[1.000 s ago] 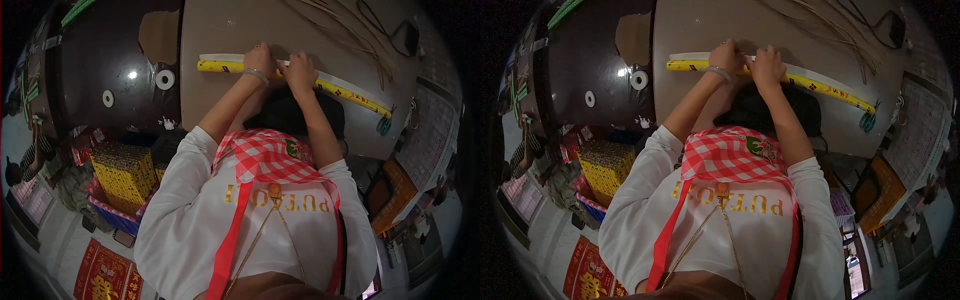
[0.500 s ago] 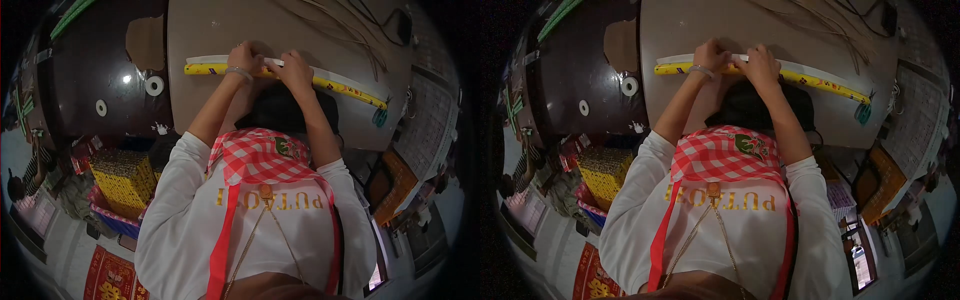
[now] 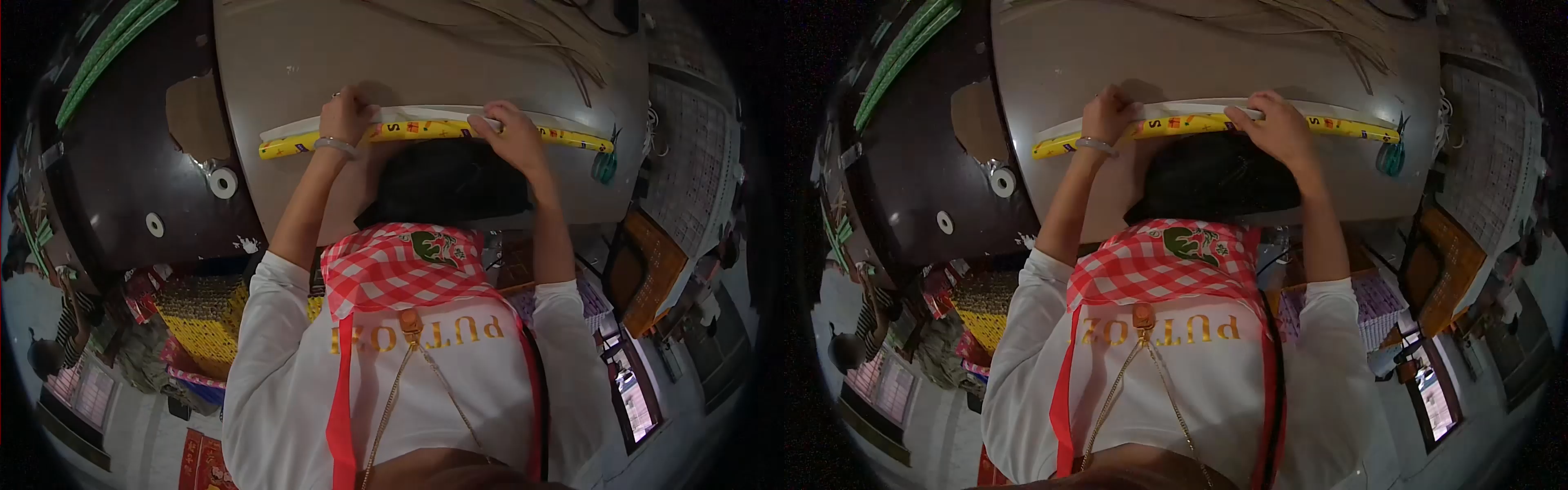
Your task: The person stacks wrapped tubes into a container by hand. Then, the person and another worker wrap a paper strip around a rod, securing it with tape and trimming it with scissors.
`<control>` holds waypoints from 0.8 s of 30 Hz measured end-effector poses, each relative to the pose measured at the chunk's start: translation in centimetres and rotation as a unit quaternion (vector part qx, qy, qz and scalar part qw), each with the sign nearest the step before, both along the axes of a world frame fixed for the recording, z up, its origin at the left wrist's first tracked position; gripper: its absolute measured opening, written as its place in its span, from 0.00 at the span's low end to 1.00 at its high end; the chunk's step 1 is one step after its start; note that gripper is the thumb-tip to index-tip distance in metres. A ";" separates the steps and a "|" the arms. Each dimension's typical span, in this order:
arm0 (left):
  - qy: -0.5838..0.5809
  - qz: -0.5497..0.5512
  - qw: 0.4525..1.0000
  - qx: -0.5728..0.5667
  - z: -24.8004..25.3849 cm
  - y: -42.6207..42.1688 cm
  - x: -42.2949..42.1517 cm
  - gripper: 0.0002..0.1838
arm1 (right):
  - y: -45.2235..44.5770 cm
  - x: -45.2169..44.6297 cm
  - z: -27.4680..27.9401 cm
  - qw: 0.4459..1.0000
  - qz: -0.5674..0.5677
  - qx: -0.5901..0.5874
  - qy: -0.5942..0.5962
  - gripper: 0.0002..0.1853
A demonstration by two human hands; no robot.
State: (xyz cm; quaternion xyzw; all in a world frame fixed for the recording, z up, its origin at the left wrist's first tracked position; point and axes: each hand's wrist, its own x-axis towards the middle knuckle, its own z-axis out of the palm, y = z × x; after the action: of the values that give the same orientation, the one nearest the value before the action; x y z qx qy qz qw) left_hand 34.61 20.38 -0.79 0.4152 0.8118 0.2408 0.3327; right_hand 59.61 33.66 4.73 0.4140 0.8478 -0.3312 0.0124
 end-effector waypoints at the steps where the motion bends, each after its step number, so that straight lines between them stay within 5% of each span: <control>1: -0.004 -0.006 1.000 -0.001 0.0 0.1 -0.1 0.13 | 0.6 1.1 -0.1 1.000 -0.006 -0.001 -0.004 0.28; 7: 0.102 -0.175 0.978 -0.045 -0.3 1.2 -2.1 0.21 | 4.0 5.7 0.0 0.998 -0.042 -0.006 -0.039 0.28; 9: 0.215 -0.306 0.928 0.004 0.9 2.3 -2.9 0.28 | 4.6 6.6 0.1 0.997 -0.052 -0.008 -0.058 0.27; 13: 0.198 -0.415 0.888 0.022 1.4 4.7 -3.7 0.39 | 5.1 7.9 -0.7 0.994 -0.083 -0.007 -0.074 0.27; 18: 0.242 -0.616 0.746 0.071 2.3 7.5 -3.1 0.62 | 4.7 8.5 -1.2 0.991 -0.086 0.043 -0.095 0.27; 22: 0.244 -0.685 0.675 0.123 1.1 8.4 -2.7 0.66 | 3.9 7.9 -2.1 0.983 -0.082 0.135 -0.096 0.25; 24: 0.362 -0.715 0.575 0.164 0.6 8.5 -2.5 0.67 | 3.6 7.3 -2.1 0.978 -0.094 0.132 -0.134 0.24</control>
State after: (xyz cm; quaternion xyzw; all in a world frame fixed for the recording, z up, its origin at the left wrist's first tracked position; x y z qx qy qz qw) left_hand 32.08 28.92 -0.16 0.9609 0.2511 -0.1165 0.0016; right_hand 66.88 37.27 2.68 0.5307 0.8319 -0.1574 0.0396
